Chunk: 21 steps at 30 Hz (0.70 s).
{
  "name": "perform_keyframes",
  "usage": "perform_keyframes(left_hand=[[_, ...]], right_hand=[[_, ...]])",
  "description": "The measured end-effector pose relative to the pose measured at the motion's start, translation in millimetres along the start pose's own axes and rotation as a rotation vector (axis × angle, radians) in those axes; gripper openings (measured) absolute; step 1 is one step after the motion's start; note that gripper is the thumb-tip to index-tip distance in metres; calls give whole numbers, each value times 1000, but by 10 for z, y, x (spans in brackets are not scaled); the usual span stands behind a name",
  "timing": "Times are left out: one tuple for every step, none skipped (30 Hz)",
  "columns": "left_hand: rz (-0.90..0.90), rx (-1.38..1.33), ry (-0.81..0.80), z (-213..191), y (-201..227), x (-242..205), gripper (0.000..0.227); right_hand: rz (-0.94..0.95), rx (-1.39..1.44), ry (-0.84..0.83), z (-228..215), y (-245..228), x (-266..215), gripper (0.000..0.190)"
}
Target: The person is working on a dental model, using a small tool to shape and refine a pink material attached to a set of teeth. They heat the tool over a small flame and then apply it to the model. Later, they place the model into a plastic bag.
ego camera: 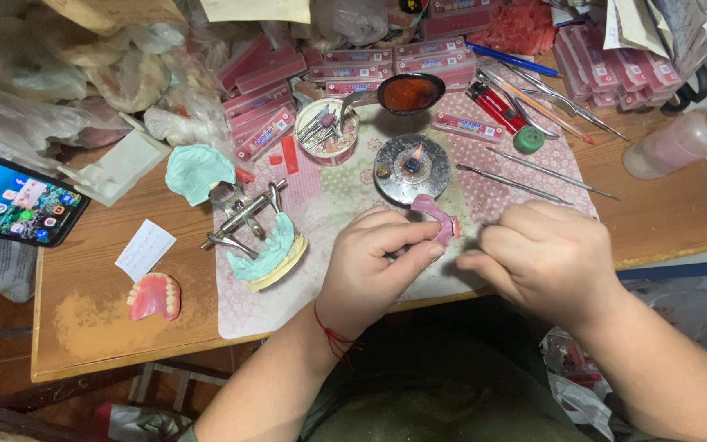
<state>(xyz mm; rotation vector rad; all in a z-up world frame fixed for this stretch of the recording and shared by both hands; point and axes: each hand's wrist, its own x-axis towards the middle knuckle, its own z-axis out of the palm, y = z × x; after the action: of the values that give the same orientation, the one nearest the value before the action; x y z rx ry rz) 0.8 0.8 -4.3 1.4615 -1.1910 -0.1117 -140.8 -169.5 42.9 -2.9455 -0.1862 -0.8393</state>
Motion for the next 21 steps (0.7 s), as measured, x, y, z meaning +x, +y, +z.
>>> perform_keyframes(left_hand=[[1,0,-2,1,-9,-6,16],[-14,-11,0,3,-18,-11,15],[-26,-21,3,7,-28,-10,15],[-23,-22,1,1,-14,-8,15],[-74,-53,2,0,0,-12,15],[-126,-83,3,-1,14,-15,16],[-123,-85,1,-5,9,-22,16],[-171,-131,-9,-8,4,-30,17],[-221,-176,-19,-10,0,-42,19],[-219,-177,-22,1,-16,-53,19],[-242,-206,-19,10,-32,-59,19],[-264,-234,-17,21,-47,-65,20],[-263,-235,-20,20,-53,-65,20],[-292,-269,-28,21,-60,-65,20],[-321,-302,-37,22,-66,-66,20],[-319,-303,-41,25,-66,-66,20],[-351,-395,-47,26,-65,-65,20],[-382,-487,-53,25,-62,-65,21],[-380,-486,-54,31,-70,-68,21],[-394,-494,-52,34,-77,-70,22],[-408,-501,-48,34,-85,-70,23]], right_hand=[[2,-1,1,-28,17,-79,46],[19,13,-7,-57,34,-158,42],[35,26,-13,-88,55,-235,39],[37,24,-11,-117,85,-398,39],[88,27,-41,-146,111,-567,33],[140,31,-72,-175,137,-738,31],[142,28,-71,-170,179,-960,31],[190,36,-78,-165,219,-1184,27],[238,46,-84,-158,257,-1413,22],[240,44,-84,-82,301,-1761,22],[344,-41,-122,-5,349,-2105,22],[447,-126,-159,72,397,-2451,26],[449,-127,-158,178,431,-2825,26],[644,-173,-267,285,464,-3201,27],[842,-218,-371,394,489,-3580,29],[845,-219,-369,417,470,-3717,29],[1126,-202,-692,442,454,-3851,43],[1420,-186,-999,467,435,-3984,71],[1420,-185,-996,530,456,-4177,71],[1530,-114,-1066,592,474,-4368,75],[1638,-39,-1133,664,499,-4553,79]])
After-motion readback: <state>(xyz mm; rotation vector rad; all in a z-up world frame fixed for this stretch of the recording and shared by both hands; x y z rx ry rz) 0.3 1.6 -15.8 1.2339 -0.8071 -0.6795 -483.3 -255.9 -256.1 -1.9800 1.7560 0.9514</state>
